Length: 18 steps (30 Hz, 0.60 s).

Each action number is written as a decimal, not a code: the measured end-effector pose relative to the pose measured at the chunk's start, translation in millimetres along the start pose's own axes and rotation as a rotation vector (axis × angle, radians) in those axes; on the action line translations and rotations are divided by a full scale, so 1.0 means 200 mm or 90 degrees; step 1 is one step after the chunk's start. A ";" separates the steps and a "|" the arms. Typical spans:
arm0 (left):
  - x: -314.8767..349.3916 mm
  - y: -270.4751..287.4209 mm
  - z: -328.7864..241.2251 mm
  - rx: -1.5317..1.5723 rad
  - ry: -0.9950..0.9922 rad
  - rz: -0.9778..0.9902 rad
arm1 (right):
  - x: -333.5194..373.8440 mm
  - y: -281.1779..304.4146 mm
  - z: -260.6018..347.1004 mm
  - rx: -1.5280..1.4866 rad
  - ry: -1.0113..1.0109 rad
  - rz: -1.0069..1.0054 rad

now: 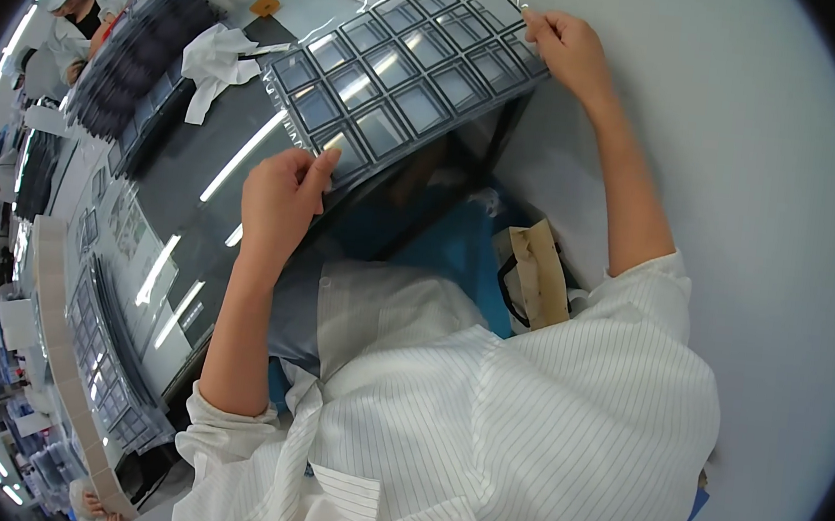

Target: The person is cleaning and inspecting small electronic components within a grid tray using a cloth and tweezers.

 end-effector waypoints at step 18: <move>0.09 -0.02 -0.05 -0.330 -0.116 -0.192 | 0.01 -0.04 0.03 0.206 0.042 0.030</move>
Point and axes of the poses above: each hand's wrist, its own x-axis away from the middle knuckle, its own y-axis out of the back of the hand, z = x × y, the point moved 6 cm from there along -x, towards the middle knuckle, and after that the axes turned 13 degrees about y, right-handed, at the moved point
